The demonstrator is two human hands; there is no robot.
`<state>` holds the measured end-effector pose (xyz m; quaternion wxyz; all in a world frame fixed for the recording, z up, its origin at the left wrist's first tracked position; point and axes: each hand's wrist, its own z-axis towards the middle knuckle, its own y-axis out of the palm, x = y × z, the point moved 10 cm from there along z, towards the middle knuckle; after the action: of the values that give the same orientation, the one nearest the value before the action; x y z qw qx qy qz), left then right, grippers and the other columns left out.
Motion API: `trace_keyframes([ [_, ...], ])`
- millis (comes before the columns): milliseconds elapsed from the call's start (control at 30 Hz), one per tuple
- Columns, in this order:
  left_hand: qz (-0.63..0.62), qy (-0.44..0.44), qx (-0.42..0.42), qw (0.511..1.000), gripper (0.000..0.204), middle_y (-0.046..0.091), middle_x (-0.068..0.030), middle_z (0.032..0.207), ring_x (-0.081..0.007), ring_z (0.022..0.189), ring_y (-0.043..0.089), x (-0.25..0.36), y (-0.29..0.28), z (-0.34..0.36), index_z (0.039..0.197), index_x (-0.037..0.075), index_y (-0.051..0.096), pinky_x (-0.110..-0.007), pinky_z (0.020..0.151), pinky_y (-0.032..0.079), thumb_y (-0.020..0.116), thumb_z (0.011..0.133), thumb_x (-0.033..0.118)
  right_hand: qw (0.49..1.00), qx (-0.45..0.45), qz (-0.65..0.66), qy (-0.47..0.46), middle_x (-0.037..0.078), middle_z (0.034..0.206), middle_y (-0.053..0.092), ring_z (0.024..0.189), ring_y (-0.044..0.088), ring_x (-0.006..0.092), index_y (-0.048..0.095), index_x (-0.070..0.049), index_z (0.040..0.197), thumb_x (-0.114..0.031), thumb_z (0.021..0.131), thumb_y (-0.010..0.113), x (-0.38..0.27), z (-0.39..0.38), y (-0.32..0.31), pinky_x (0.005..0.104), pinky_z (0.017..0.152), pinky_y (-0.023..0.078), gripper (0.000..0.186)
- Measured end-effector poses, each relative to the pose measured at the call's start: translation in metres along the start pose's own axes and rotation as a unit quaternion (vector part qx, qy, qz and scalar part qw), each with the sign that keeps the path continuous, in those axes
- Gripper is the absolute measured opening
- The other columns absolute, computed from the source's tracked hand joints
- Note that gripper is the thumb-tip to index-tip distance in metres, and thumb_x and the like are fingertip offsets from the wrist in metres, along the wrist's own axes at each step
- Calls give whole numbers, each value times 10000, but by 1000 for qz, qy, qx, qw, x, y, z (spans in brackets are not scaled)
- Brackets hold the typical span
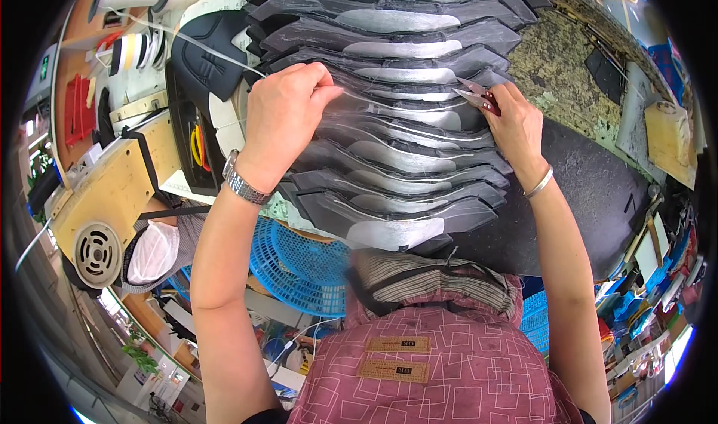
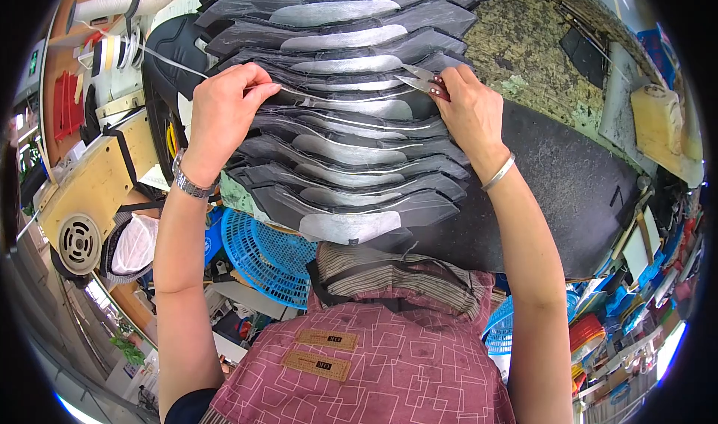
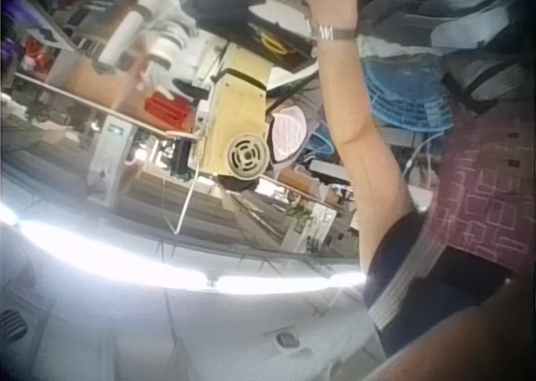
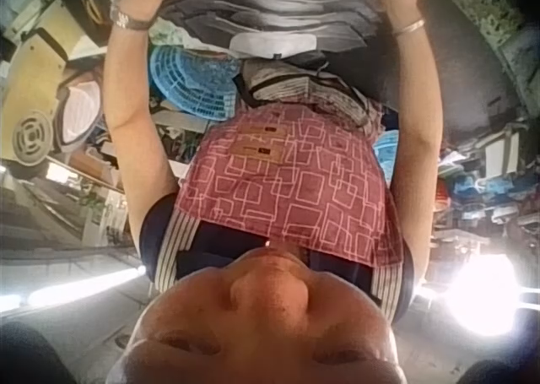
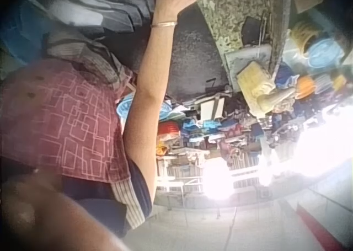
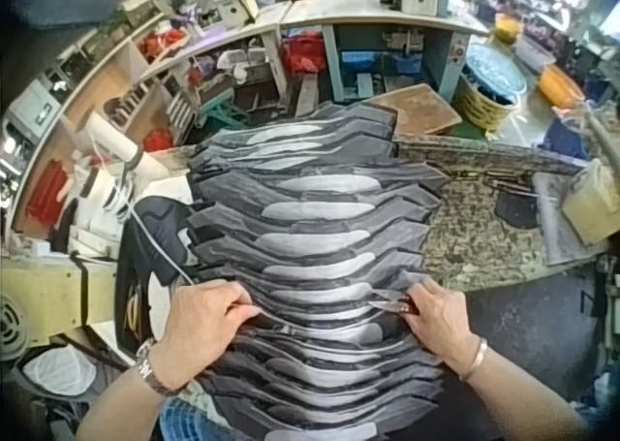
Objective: The person applies adhesive onto shoe components using a yellow applicator, cuts connecting threads between stacked shoe pieces using thread snips, and clears the workstation by hand.
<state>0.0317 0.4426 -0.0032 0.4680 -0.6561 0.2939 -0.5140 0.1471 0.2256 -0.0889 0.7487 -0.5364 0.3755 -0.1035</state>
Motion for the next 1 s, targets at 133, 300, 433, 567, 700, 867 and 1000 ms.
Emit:
trace_keyframes([
  [133, 14, 18, 15, 1000, 177, 592, -80, 661, -236, 578, 580, 2, 1, 2, 724, 40, 579, -335, 539, 439, 684, 751, 179, 1000, 22, -17, 3, 63, 755, 558, 621, 589, 282, 550, -84, 809, -205, 749, 679, -4, -1, -11, 373, 518, 458, 187],
  [300, 187, 49, 61, 979, 282, 586, -49, 664, -230, 640, 589, 10, -7, 0, 687, 62, 550, -351, 565, 457, 720, 706, 286, 991, -10, 136, 19, 56, 762, 578, 609, 603, 259, 542, -80, 876, -314, 737, 702, -59, 17, -40, 339, 504, 468, 316],
  [433, 157, 14, -1, 988, 262, 607, -40, 737, -225, 734, 580, -1, -15, -3, 741, 51, 593, -341, 639, 468, 716, 718, 282, 988, -3, 88, -129, 50, 766, 536, 620, 594, 227, 509, -97, 872, -286, 721, 705, -121, 36, -29, 343, 479, 461, 311],
  [567, 86, 0, -24, 996, 132, 615, -59, 783, -234, 796, 574, -4, -14, -3, 808, 55, 636, -344, 713, 462, 663, 757, 174, 978, 39, 53, -198, 34, 722, 501, 645, 591, 207, 501, -112, 817, -211, 691, 697, -152, 54, -21, 332, 474, 459, 253],
  [700, 73, 19, -29, 997, 72, 613, -70, 786, -240, 801, 576, -5, -10, -2, 806, 60, 641, -350, 724, 462, 631, 761, 115, 973, 15, -4, -232, 31, 715, 500, 638, 590, 205, 503, -117, 814, -198, 686, 693, -169, 57, -5, 330, 479, 465, 243],
  [867, 0, 12, -18, 1000, 73, 608, -75, 789, -227, 792, 576, -11, -24, -7, 821, 43, 646, -325, 721, 455, 629, 773, 95, 989, 2, 107, -99, 37, 773, 553, 693, 616, 255, 531, -82, 821, -293, 651, 738, -148, 55, -13, 357, 499, 474, 341],
  [1000, -128, 30, -43, 990, 99, 599, -76, 785, -207, 781, 574, 9, -38, -4, 840, 7, 640, -312, 717, 446, 648, 767, 72, 891, -102, 422, 133, 37, 734, 585, 617, 566, 140, 584, -9, 879, -273, 718, 740, -122, 61, 7, 289, 549, 441, 347],
])
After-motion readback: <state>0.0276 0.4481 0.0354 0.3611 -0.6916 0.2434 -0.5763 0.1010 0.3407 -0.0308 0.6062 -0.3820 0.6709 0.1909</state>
